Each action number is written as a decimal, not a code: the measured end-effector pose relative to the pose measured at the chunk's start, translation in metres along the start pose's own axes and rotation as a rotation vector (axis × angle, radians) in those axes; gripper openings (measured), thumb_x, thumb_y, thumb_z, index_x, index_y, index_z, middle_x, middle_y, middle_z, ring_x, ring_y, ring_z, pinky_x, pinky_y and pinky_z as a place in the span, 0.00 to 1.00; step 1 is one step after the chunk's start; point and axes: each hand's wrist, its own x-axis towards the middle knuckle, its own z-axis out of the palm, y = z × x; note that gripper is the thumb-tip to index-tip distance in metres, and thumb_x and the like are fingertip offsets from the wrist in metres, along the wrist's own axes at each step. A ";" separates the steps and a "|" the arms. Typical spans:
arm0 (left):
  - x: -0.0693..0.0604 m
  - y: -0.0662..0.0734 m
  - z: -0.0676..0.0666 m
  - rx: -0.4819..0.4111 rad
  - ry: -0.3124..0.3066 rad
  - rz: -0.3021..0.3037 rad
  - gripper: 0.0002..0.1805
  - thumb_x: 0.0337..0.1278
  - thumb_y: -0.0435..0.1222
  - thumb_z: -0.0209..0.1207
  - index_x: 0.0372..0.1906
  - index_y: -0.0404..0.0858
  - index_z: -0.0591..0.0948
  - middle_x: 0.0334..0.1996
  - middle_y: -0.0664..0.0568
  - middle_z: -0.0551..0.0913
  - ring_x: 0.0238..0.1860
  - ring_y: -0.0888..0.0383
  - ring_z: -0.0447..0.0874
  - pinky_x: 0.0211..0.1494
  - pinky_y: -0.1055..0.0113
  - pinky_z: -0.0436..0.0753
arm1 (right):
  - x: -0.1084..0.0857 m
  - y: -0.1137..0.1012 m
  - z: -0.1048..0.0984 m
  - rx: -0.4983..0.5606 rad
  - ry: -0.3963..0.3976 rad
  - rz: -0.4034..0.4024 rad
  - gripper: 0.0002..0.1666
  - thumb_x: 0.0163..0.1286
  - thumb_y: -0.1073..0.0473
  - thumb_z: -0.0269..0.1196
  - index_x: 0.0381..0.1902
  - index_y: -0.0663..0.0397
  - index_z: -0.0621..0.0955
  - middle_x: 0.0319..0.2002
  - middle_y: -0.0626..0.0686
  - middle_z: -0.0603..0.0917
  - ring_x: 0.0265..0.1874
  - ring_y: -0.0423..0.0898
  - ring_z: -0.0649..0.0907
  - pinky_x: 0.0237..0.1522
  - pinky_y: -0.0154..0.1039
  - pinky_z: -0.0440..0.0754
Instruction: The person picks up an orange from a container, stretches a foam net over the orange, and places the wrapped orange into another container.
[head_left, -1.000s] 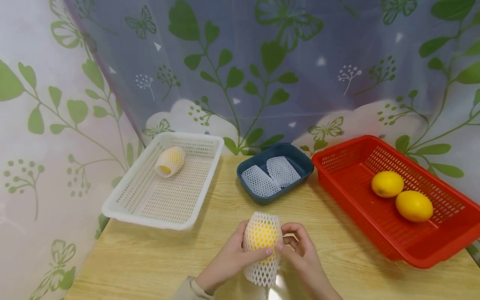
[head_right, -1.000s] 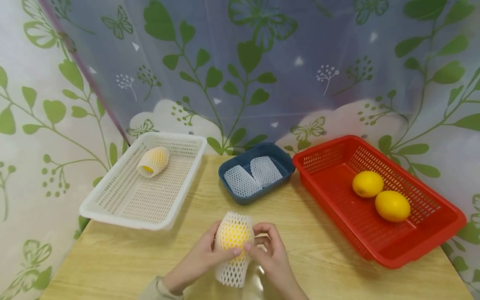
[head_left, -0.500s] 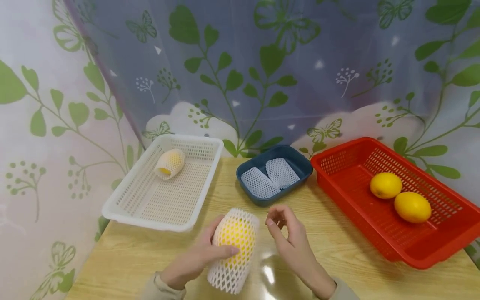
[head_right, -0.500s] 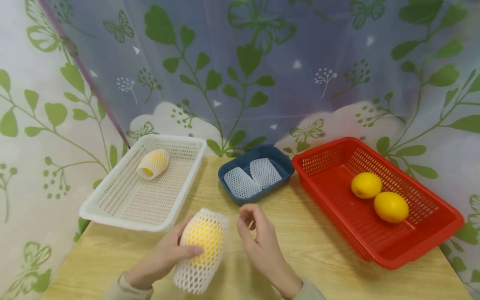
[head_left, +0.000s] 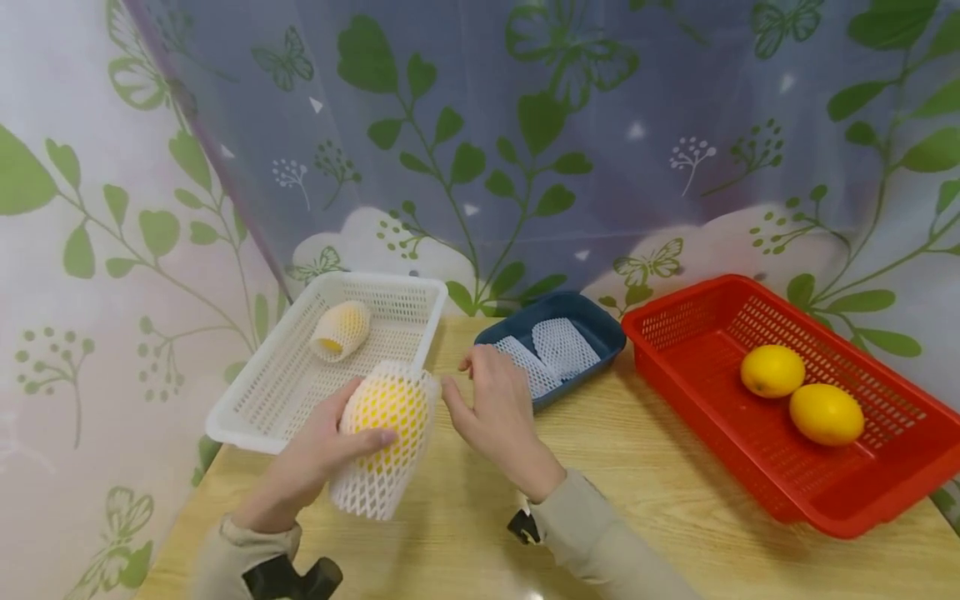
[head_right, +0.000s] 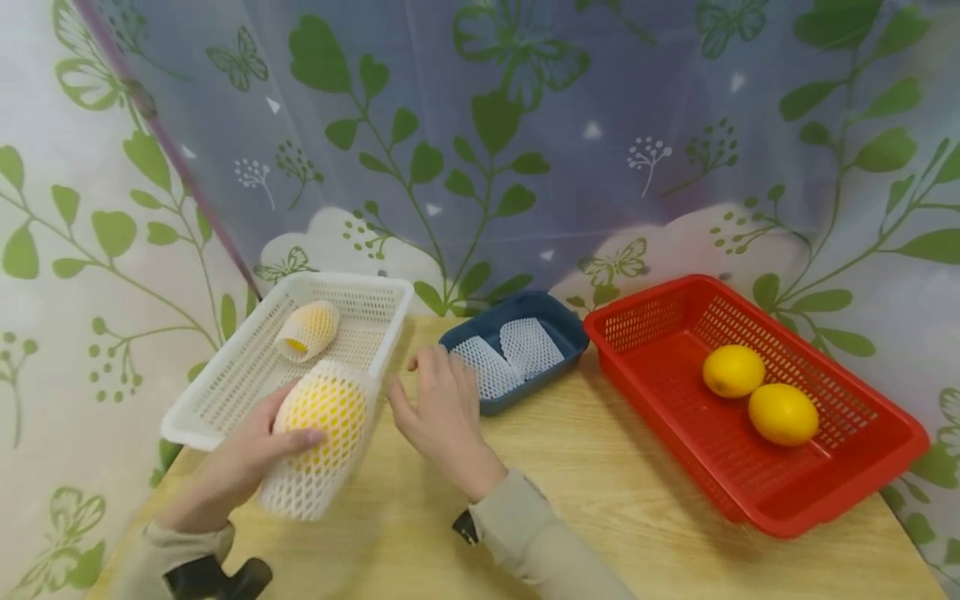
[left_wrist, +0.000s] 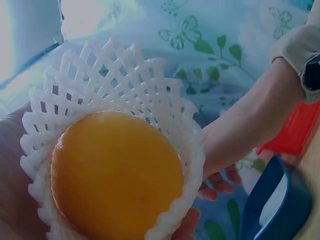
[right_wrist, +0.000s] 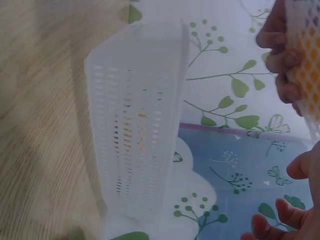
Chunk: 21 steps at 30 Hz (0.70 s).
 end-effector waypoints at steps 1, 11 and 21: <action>0.002 0.001 -0.006 0.006 -0.001 0.002 0.34 0.56 0.32 0.62 0.65 0.24 0.62 0.40 0.41 0.80 0.37 0.50 0.85 0.38 0.55 0.86 | 0.003 -0.002 0.006 -0.015 -0.029 0.025 0.16 0.67 0.46 0.58 0.38 0.53 0.72 0.31 0.48 0.73 0.28 0.47 0.72 0.30 0.42 0.68; 0.038 0.011 -0.053 0.174 0.079 -0.069 0.31 0.58 0.35 0.60 0.62 0.25 0.63 0.40 0.42 0.80 0.34 0.54 0.85 0.36 0.59 0.86 | 0.013 -0.010 0.060 -0.201 -0.350 0.168 0.29 0.69 0.31 0.53 0.43 0.51 0.68 0.41 0.49 0.66 0.36 0.48 0.67 0.39 0.42 0.63; 0.102 -0.015 -0.082 0.503 0.192 -0.215 0.43 0.54 0.52 0.68 0.64 0.28 0.64 0.48 0.37 0.77 0.39 0.48 0.83 0.37 0.59 0.86 | 0.018 -0.008 0.086 -0.344 -0.460 0.156 0.27 0.72 0.33 0.47 0.47 0.50 0.72 0.46 0.50 0.70 0.41 0.51 0.71 0.42 0.46 0.68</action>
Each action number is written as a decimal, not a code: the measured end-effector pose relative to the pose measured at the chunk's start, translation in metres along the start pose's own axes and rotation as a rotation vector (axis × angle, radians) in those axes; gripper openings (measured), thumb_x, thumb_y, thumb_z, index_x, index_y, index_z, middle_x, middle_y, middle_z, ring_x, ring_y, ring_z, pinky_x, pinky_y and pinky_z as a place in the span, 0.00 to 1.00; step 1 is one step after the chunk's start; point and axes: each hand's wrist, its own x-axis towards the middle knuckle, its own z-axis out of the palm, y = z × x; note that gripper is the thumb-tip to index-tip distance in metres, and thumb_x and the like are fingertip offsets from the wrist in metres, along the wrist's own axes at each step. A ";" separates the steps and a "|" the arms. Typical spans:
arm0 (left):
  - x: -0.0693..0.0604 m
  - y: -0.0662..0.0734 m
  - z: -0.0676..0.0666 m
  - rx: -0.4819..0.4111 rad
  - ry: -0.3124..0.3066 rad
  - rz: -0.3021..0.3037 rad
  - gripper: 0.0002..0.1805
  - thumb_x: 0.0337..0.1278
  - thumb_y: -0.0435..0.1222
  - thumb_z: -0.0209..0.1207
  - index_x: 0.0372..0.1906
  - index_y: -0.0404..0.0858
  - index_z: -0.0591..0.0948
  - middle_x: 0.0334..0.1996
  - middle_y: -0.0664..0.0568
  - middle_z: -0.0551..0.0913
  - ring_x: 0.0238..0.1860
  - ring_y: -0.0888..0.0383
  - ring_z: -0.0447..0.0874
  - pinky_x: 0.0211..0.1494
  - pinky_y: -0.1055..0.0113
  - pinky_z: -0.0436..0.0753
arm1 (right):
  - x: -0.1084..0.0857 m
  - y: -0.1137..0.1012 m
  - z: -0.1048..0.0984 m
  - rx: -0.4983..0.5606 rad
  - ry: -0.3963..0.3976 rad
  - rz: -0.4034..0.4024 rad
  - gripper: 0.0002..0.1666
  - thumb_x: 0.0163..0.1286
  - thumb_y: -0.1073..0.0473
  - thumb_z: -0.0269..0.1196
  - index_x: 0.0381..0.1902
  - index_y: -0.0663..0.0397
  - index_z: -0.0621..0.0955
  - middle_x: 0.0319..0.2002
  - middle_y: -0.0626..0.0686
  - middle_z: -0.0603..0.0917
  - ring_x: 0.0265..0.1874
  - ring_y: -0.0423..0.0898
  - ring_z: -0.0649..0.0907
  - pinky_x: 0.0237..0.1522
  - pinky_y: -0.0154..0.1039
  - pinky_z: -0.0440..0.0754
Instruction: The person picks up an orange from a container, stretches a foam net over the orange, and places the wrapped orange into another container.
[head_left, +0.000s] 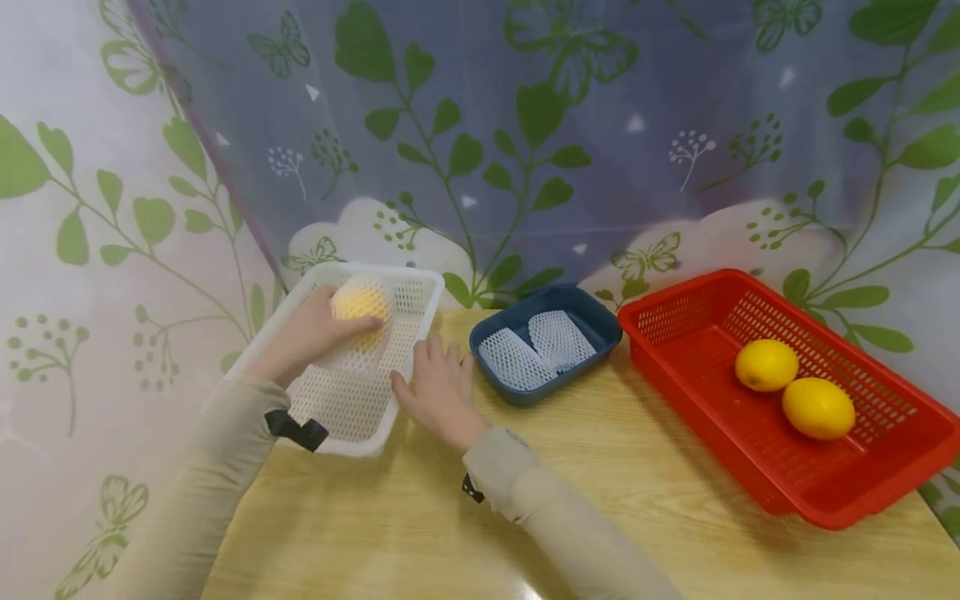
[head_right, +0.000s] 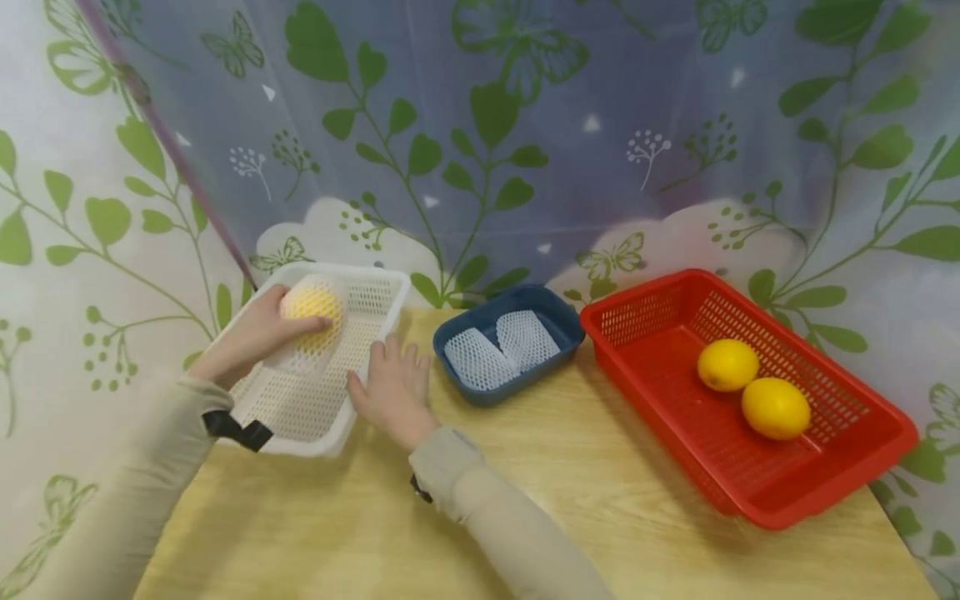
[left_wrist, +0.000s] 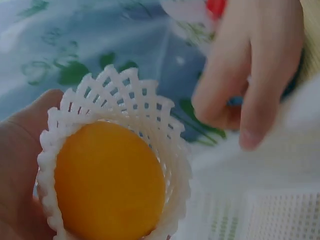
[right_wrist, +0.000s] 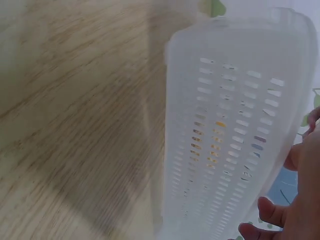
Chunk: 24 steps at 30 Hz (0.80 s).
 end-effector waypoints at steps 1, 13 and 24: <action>0.009 -0.003 0.001 0.042 0.011 -0.009 0.46 0.53 0.55 0.68 0.65 0.29 0.63 0.50 0.38 0.76 0.41 0.48 0.82 0.39 0.60 0.85 | 0.002 0.000 0.001 -0.011 -0.009 0.000 0.27 0.73 0.34 0.47 0.49 0.50 0.72 0.47 0.50 0.71 0.42 0.52 0.71 0.44 0.48 0.69; 0.098 -0.033 0.038 0.469 0.068 -0.073 0.66 0.48 0.61 0.64 0.75 0.23 0.42 0.67 0.21 0.60 0.63 0.27 0.66 0.62 0.35 0.69 | 0.006 -0.001 0.008 -0.037 -0.018 -0.012 0.27 0.74 0.37 0.48 0.50 0.54 0.71 0.49 0.53 0.73 0.44 0.53 0.73 0.47 0.51 0.71; 0.122 -0.059 0.076 0.769 0.104 -0.068 0.63 0.50 0.61 0.64 0.72 0.19 0.48 0.61 0.18 0.64 0.53 0.27 0.75 0.54 0.43 0.79 | 0.005 -0.005 0.004 -0.016 -0.071 0.031 0.26 0.74 0.37 0.49 0.50 0.54 0.71 0.50 0.54 0.74 0.45 0.54 0.74 0.51 0.52 0.71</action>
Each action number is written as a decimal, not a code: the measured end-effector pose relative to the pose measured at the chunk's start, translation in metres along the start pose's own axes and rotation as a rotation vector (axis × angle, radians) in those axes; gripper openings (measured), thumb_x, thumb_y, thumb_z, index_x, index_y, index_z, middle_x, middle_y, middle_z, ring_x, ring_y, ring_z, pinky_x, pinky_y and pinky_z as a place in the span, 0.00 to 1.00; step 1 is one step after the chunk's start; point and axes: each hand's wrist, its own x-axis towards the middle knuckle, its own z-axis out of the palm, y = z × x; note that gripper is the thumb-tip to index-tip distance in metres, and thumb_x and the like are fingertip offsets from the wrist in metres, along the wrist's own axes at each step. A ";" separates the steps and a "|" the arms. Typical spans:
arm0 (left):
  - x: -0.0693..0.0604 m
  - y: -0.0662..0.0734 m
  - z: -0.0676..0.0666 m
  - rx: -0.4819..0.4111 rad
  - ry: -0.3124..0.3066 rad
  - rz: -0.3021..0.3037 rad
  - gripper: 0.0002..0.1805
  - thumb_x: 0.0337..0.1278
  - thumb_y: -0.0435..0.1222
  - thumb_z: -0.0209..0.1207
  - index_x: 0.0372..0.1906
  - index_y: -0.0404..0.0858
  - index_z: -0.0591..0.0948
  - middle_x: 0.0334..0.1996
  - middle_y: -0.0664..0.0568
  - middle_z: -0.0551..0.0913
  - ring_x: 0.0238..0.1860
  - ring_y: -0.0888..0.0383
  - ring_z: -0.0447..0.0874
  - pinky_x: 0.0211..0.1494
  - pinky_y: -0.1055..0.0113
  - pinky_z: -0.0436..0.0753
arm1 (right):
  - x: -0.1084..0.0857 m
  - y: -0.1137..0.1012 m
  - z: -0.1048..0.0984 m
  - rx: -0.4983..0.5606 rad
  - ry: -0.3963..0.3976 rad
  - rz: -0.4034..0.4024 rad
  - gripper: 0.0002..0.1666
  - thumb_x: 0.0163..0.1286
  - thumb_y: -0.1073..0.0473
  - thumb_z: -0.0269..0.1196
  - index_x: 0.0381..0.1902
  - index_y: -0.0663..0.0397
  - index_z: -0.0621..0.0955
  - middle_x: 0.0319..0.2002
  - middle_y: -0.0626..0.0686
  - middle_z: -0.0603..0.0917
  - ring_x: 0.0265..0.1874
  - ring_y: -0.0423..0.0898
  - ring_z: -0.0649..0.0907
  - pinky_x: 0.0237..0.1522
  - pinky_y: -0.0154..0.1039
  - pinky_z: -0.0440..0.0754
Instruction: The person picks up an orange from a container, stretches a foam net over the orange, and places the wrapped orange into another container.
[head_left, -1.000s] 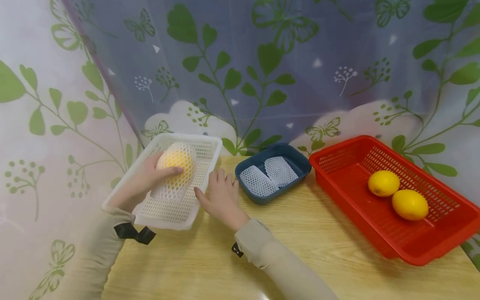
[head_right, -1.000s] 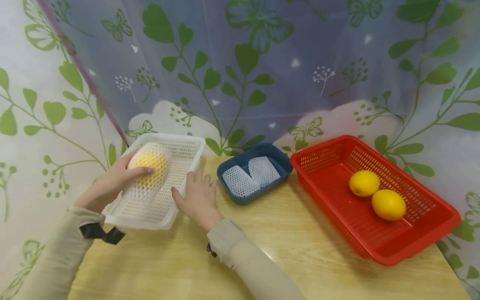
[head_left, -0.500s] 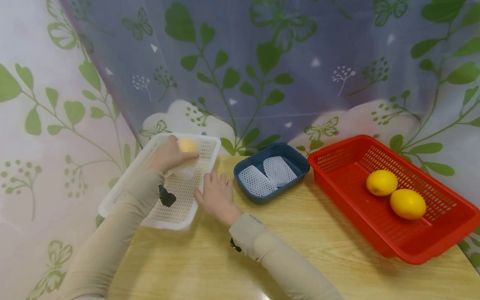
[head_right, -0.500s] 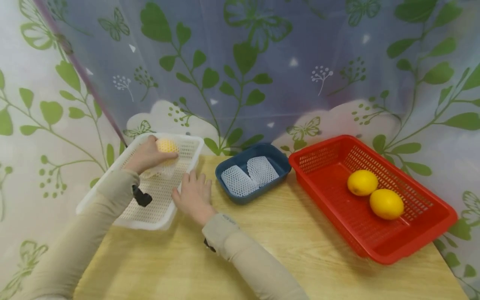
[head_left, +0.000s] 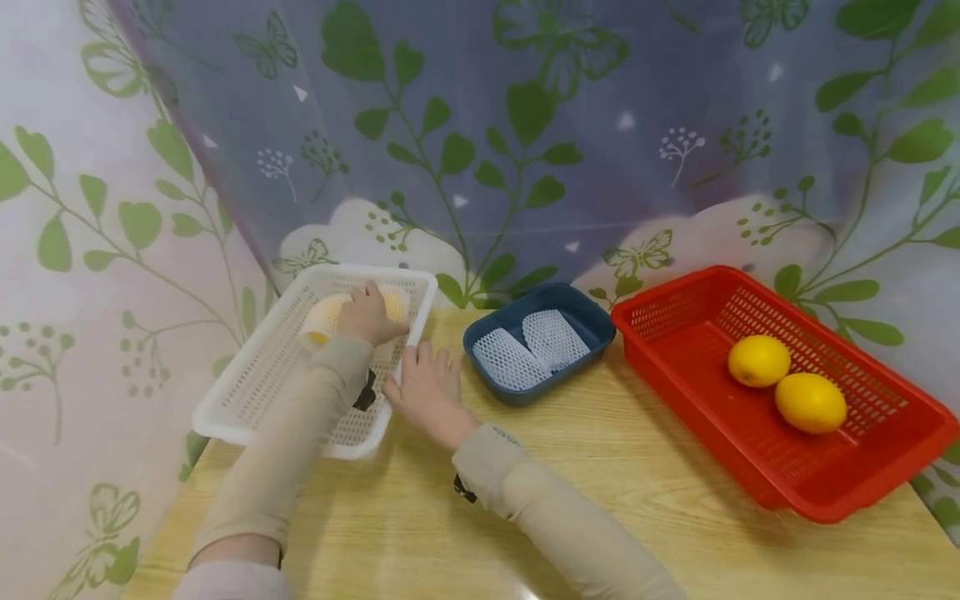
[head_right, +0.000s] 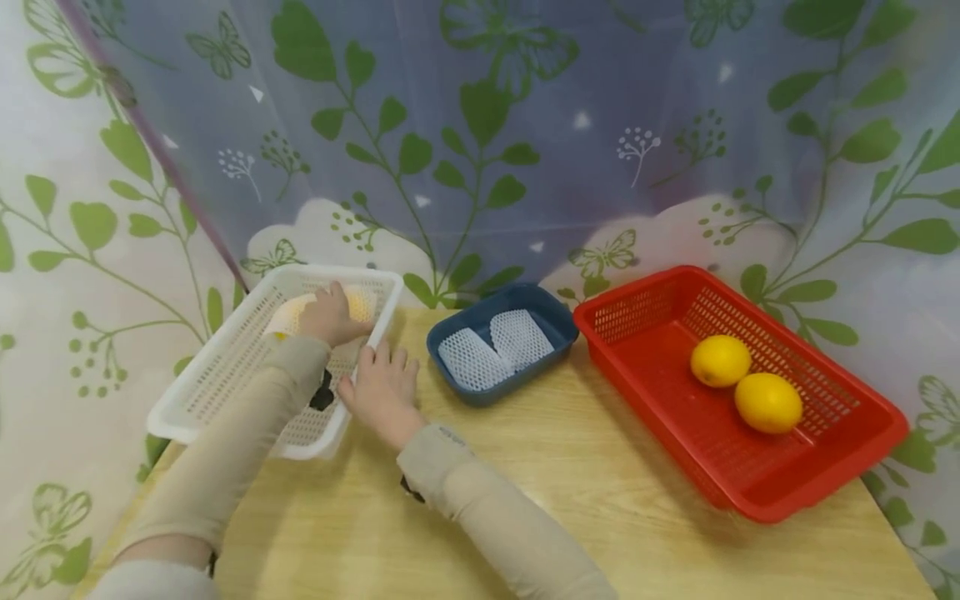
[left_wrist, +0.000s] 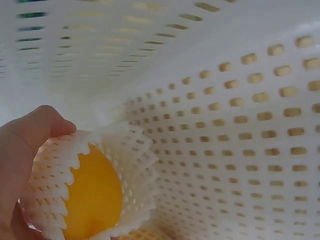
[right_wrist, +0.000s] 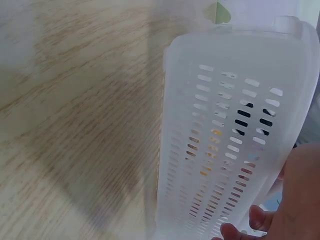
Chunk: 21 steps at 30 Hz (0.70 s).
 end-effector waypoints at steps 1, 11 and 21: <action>0.001 0.000 0.003 0.019 -0.010 -0.003 0.63 0.51 0.62 0.64 0.73 0.19 0.47 0.61 0.18 0.65 0.53 0.28 0.76 0.53 0.44 0.80 | 0.000 -0.001 -0.001 -0.002 -0.004 0.002 0.26 0.74 0.37 0.48 0.50 0.53 0.72 0.50 0.54 0.74 0.45 0.54 0.74 0.51 0.52 0.71; 0.005 -0.004 0.014 0.074 -0.080 -0.070 0.63 0.50 0.63 0.64 0.73 0.21 0.49 0.57 0.23 0.69 0.44 0.35 0.82 0.39 0.50 0.85 | -0.003 -0.004 -0.002 -0.002 0.009 -0.011 0.26 0.75 0.38 0.49 0.51 0.54 0.73 0.48 0.55 0.75 0.43 0.54 0.75 0.47 0.50 0.72; -0.003 0.008 0.000 0.127 -0.012 -0.044 0.55 0.58 0.67 0.53 0.72 0.26 0.57 0.57 0.24 0.69 0.39 0.36 0.81 0.31 0.51 0.82 | -0.001 -0.003 -0.012 0.016 -0.016 0.017 0.31 0.72 0.35 0.53 0.52 0.57 0.76 0.47 0.55 0.77 0.45 0.53 0.76 0.50 0.51 0.74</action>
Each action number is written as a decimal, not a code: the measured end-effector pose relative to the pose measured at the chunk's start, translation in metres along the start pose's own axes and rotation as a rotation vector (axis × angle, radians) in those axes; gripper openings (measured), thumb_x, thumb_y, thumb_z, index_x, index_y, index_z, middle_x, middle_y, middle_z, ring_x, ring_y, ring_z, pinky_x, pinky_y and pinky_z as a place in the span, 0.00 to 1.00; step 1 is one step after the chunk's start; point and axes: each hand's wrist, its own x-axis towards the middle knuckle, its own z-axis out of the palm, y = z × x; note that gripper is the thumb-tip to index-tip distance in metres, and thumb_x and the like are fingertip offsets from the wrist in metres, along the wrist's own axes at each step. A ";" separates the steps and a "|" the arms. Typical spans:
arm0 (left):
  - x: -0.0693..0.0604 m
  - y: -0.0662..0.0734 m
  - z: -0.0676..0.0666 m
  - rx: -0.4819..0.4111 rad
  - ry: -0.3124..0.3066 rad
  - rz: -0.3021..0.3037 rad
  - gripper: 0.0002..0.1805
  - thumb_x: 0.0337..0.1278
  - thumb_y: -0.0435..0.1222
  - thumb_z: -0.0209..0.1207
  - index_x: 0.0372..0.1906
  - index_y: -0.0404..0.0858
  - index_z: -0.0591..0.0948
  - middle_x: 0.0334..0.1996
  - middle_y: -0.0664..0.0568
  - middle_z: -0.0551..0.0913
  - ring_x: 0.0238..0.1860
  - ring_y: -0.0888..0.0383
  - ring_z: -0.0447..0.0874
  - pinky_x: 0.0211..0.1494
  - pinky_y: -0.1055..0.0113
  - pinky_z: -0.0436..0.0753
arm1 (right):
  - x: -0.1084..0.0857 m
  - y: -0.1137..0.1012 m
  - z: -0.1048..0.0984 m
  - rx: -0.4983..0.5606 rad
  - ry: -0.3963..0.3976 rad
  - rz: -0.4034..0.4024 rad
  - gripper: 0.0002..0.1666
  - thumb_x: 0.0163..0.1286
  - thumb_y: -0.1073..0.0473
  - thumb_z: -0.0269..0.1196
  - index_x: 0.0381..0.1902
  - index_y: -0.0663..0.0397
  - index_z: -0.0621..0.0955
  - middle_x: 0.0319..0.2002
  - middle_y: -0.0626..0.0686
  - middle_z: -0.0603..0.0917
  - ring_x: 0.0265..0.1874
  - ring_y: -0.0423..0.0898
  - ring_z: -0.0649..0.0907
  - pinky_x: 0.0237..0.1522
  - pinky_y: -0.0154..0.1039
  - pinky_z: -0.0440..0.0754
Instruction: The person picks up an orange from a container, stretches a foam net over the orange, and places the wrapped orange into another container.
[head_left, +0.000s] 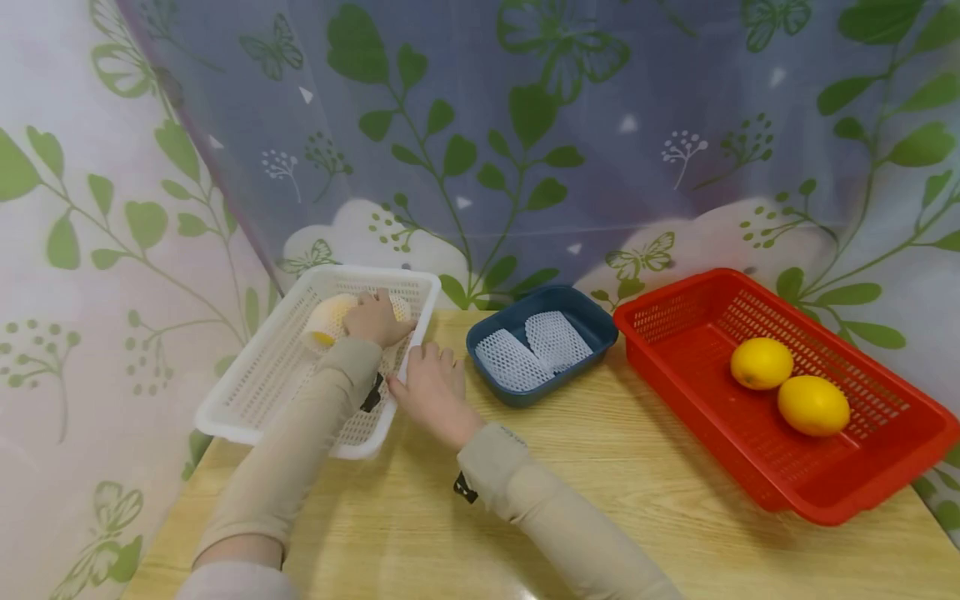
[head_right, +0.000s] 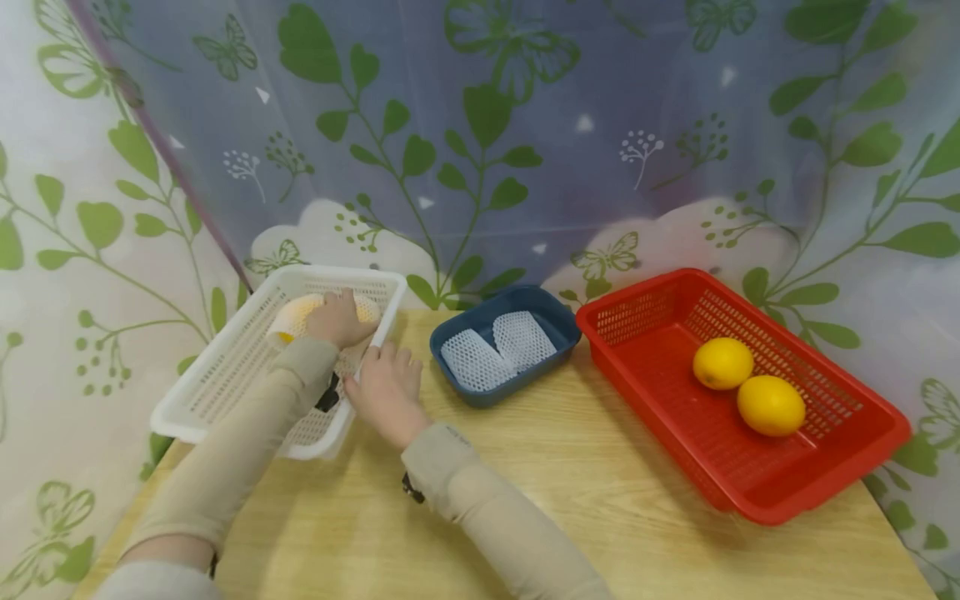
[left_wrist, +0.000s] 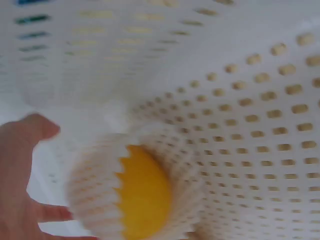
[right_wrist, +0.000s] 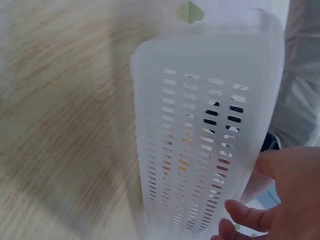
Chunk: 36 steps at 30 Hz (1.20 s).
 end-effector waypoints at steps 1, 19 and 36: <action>-0.002 0.002 -0.003 0.016 0.006 0.000 0.53 0.59 0.66 0.53 0.72 0.27 0.58 0.56 0.24 0.70 0.38 0.36 0.81 0.30 0.51 0.81 | 0.000 0.001 -0.002 -0.001 0.005 -0.005 0.31 0.72 0.35 0.54 0.52 0.57 0.77 0.46 0.55 0.78 0.45 0.53 0.77 0.50 0.51 0.74; -0.049 0.044 -0.071 0.040 -0.026 0.048 0.41 0.66 0.62 0.48 0.68 0.33 0.67 0.54 0.29 0.71 0.46 0.31 0.78 0.47 0.41 0.79 | -0.001 0.038 -0.064 0.152 -0.003 -0.096 0.11 0.68 0.51 0.61 0.37 0.52 0.82 0.36 0.52 0.82 0.37 0.52 0.82 0.42 0.52 0.78; -0.126 0.125 -0.102 0.125 0.015 0.170 0.32 0.71 0.60 0.44 0.46 0.37 0.84 0.41 0.39 0.83 0.46 0.39 0.80 0.52 0.46 0.77 | -0.010 0.129 -0.145 0.285 -0.059 -0.046 0.12 0.71 0.53 0.57 0.42 0.55 0.81 0.23 0.52 0.78 0.17 0.46 0.74 0.20 0.39 0.72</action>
